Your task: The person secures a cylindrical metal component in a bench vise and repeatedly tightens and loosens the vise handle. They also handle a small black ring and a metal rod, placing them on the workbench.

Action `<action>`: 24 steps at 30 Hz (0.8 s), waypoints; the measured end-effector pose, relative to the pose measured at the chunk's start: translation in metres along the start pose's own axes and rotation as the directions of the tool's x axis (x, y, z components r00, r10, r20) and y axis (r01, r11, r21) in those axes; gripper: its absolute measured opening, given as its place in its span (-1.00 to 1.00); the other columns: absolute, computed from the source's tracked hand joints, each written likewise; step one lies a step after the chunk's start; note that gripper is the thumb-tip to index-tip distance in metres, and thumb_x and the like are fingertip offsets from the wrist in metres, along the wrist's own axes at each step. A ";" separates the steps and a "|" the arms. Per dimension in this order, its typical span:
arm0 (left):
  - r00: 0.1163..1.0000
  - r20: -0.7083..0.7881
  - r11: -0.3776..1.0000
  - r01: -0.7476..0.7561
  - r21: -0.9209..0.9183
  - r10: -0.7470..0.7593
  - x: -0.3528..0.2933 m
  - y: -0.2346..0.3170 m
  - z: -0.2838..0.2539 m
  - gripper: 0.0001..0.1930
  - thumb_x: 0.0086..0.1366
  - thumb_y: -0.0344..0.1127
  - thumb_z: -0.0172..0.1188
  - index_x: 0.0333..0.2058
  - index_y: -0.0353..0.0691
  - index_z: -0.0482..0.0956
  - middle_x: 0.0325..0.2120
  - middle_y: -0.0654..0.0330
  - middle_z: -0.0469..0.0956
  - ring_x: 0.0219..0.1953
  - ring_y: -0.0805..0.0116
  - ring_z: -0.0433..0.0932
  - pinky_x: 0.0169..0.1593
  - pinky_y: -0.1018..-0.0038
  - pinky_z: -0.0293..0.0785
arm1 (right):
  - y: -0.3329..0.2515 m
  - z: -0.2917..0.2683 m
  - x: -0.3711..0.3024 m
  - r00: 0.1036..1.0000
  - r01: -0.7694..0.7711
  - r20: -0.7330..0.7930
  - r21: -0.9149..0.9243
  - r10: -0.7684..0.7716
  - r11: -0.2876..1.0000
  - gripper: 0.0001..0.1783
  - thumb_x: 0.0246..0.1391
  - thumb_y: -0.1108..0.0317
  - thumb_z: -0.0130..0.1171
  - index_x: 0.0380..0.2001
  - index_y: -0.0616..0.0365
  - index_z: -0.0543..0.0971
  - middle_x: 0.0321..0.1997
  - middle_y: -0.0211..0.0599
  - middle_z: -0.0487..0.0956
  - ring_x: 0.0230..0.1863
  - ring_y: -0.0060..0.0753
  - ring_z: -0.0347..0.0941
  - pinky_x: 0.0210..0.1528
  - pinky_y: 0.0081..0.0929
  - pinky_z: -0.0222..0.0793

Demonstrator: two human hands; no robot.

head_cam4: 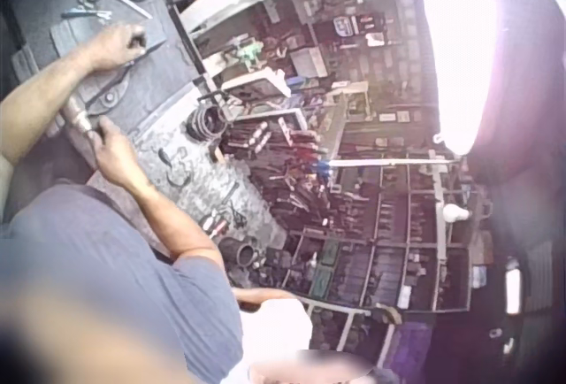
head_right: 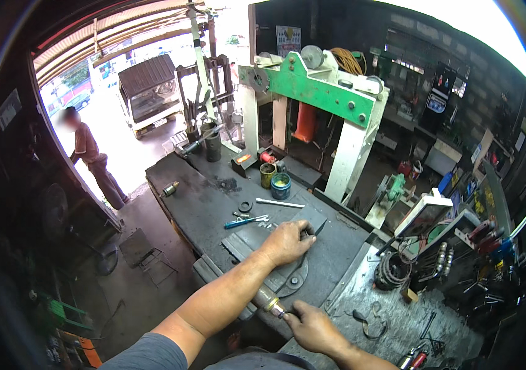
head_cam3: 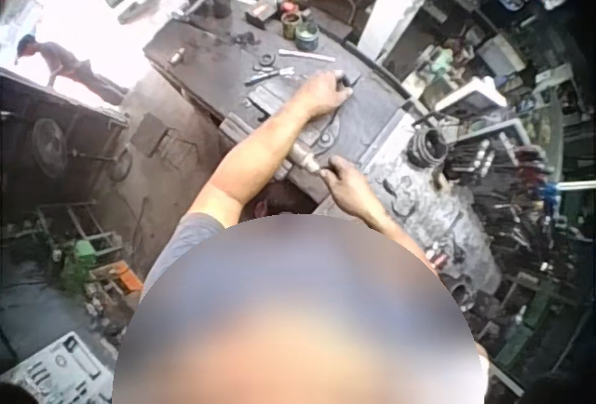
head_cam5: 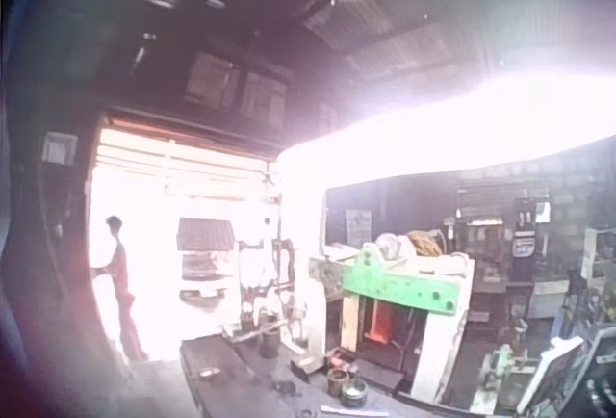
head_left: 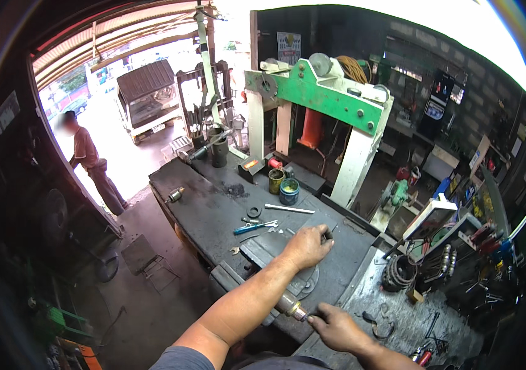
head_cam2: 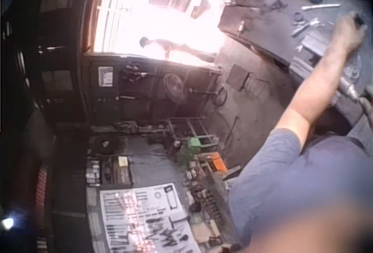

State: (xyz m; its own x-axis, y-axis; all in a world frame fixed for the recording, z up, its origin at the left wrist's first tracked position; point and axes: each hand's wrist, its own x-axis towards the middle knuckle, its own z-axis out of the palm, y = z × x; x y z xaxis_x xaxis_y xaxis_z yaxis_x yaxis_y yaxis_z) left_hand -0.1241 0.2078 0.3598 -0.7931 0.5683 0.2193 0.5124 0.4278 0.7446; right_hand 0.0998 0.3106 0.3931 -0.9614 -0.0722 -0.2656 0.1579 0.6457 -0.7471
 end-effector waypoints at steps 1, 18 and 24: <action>1.000 0.010 1.000 0.015 -0.002 -0.015 0.000 0.000 0.000 -0.63 0.34 -0.15 0.37 -0.07 -0.35 0.70 -0.22 -0.21 0.74 -0.11 -0.14 0.75 0.02 0.11 0.65 | 0.000 0.000 0.000 1.000 0.012 0.005 0.020 -0.012 1.000 -0.68 0.41 0.18 0.24 -0.16 0.28 0.56 -0.24 0.26 0.66 -0.14 0.35 0.64 -0.09 0.04 0.52; 0.997 0.068 0.998 0.029 0.051 -0.032 -0.001 -0.001 0.002 -0.60 0.37 -0.08 0.35 -0.03 -0.32 0.69 -0.19 -0.23 0.74 -0.04 -0.24 0.72 0.08 0.03 0.62 | 0.000 0.005 -0.004 1.000 0.015 0.008 0.010 -0.015 1.000 -0.65 0.41 0.14 0.24 -0.16 0.28 0.59 -0.26 0.17 0.65 -0.19 0.14 0.63 -0.08 -0.04 0.51; 0.999 0.052 0.999 -0.007 0.040 0.005 -0.001 -0.002 0.003 -0.59 0.38 -0.05 0.34 -0.03 -0.31 0.69 -0.10 -0.25 0.72 0.04 -0.23 0.68 0.16 0.01 0.58 | -0.005 0.007 -0.010 0.997 0.073 -0.028 0.112 -0.071 0.991 -0.70 0.38 0.25 0.21 -0.10 0.34 0.59 -0.10 0.27 0.67 -0.08 0.14 0.61 0.04 -0.04 0.49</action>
State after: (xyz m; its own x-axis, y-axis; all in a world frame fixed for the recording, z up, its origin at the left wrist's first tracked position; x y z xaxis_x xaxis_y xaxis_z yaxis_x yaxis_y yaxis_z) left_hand -0.1232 0.2080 0.3563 -0.7727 0.6058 0.1898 0.5304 0.4518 0.7173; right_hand 0.1104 0.3030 0.3948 -0.9761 -0.0963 -0.1949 0.1111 0.5497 -0.8280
